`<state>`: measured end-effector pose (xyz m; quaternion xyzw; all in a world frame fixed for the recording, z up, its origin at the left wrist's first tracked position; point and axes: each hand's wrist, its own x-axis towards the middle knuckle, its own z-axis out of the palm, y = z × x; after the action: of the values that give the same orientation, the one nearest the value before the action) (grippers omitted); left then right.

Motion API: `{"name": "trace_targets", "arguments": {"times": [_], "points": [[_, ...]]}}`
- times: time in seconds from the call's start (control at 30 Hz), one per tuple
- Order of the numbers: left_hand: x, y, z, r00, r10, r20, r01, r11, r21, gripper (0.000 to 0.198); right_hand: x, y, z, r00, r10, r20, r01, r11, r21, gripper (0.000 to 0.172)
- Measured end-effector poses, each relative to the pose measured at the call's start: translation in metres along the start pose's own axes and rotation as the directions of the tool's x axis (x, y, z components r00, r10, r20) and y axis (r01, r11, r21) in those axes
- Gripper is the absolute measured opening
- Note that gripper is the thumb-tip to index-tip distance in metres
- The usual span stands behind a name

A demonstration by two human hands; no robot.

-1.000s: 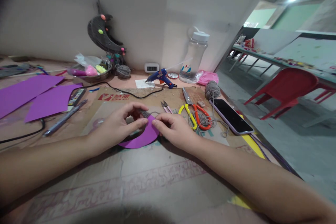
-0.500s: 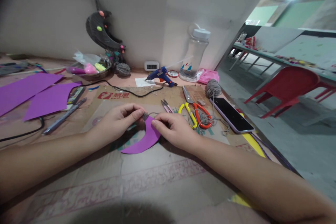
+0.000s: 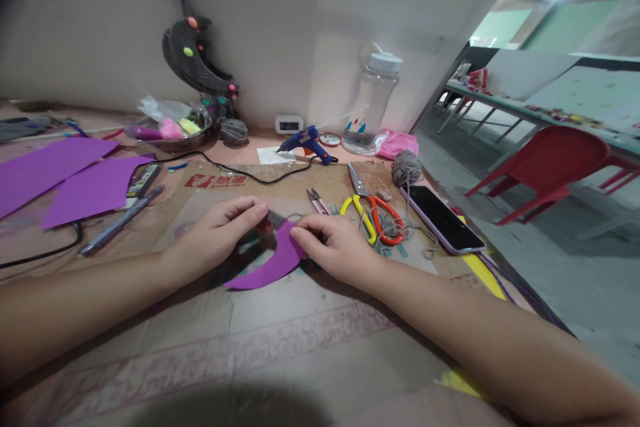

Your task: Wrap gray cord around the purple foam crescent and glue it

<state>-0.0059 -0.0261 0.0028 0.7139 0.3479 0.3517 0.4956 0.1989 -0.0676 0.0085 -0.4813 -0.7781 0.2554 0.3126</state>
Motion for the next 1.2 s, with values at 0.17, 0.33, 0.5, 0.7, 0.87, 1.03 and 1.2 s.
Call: {"name": "trace_targets", "arguments": {"times": [0.17,0.33,0.5,0.7,0.87,1.03,1.2], "points": [[0.003,-0.003,-0.001,0.998,-0.017,0.052,0.019,0.999,-0.041,0.034,-0.001,0.000,0.002,0.999,-0.004,0.036,0.005,1.000,-0.020,0.028],[0.005,-0.004,0.000,0.996,-0.024,0.085,0.024,1.000,0.001,0.036,-0.003,-0.001,-0.001,0.998,-0.057,0.014,0.058,0.998,-0.024,0.031],[0.002,-0.002,0.000,0.997,-0.042,0.058,0.037,0.996,0.081,0.039,0.005,0.000,-0.026,0.963,-0.060,-0.261,0.008,0.980,-0.197,0.036],[0.002,-0.003,-0.001,0.995,-0.050,0.081,0.042,0.994,0.099,0.040,0.018,0.024,-0.028,0.995,-0.082,-0.059,0.036,0.837,-0.546,0.029],[0.002,-0.003,-0.001,0.995,-0.015,0.096,0.004,0.993,0.116,0.040,0.020,0.029,-0.023,0.996,-0.072,0.061,0.095,0.717,-0.691,0.023],[0.002,-0.002,-0.001,0.996,-0.021,0.091,0.009,0.992,0.129,0.040,0.020,0.027,-0.030,0.998,-0.018,0.065,0.059,0.699,-0.712,0.031],[0.001,-0.003,0.000,0.993,-0.050,0.103,0.038,0.992,0.119,0.040,0.025,0.040,-0.034,0.994,0.072,-0.086,-0.107,0.833,-0.543,0.041]]}}
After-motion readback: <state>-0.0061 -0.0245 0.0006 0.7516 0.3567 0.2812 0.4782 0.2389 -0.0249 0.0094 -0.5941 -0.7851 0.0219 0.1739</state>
